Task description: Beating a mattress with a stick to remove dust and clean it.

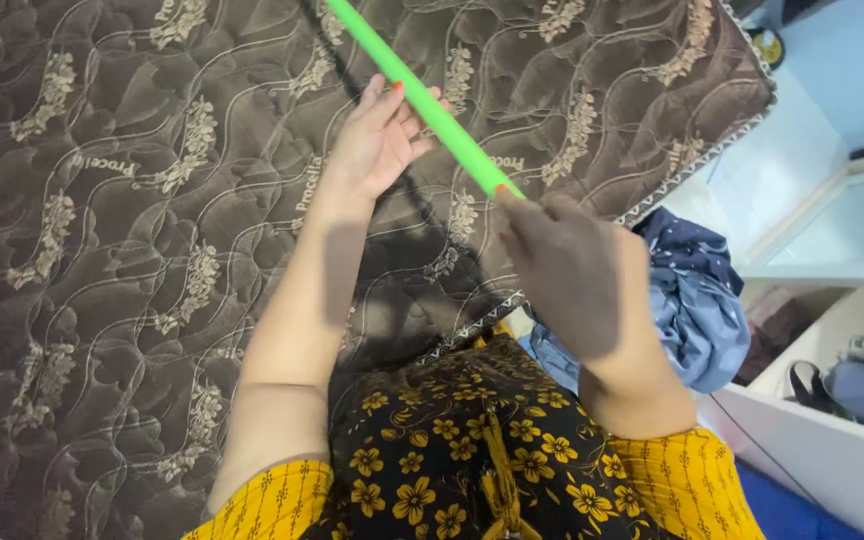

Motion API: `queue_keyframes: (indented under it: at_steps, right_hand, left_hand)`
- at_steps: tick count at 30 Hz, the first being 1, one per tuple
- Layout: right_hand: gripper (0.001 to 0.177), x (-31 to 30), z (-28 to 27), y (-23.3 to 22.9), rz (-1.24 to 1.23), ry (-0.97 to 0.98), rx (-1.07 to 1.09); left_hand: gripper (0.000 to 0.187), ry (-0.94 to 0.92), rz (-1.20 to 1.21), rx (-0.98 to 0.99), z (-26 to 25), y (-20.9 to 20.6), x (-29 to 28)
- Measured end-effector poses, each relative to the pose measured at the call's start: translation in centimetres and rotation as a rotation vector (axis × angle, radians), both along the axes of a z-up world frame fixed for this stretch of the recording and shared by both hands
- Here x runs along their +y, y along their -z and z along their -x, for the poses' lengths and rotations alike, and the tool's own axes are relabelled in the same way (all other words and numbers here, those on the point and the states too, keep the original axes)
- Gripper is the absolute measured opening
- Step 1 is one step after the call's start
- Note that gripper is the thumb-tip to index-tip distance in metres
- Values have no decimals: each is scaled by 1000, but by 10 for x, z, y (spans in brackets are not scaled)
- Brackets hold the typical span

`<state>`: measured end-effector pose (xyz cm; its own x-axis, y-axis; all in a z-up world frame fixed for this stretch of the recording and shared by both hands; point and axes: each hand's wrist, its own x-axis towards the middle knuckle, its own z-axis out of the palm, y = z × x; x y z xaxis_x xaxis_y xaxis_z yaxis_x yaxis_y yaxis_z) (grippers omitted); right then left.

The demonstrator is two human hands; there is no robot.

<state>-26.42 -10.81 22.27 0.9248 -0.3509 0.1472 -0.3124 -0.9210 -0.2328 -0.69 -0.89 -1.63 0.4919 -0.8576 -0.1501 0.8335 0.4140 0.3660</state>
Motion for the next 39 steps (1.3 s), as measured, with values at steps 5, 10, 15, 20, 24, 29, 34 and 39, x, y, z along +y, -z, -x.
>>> queue_keyframes:
  at_steps: [5, 10, 15, 20, 24, 29, 34, 39]
  right_hand:
    - [36, 21, -14, 40, 80, -59, 125]
    - [47, 39, -21, 63, 69, -107, 117]
    - [52, 46, 1, 55, 140, -78, 23]
    - [45, 61, 39, -2, 25, -103, 29]
    - [53, 94, 70, -24, 104, 13, 219]
    - [45, 123, 106, -55, 207, 157, 214]
    - [36, 146, 129, -75, 192, 236, 263]
    - [34, 143, 130, -57, 207, 291, 308]
  left_hand:
    - [66, -108, -225, 0, -1, 0, 0]
    - [89, -137, -284, 102, -22, 25, 18]
    - [80, -115, -264, 5, -8, 15, 17]
    - [74, -62, -160, -86, 43, -19, -7]
    - [73, 73, -120, -110, 92, -32, -11]
    - [74, 267, -31, -88, 139, -45, -25]
    - [74, 321, 12, -73, 177, -56, -22]
    - [75, 321, -2, -69, 176, -34, -38]
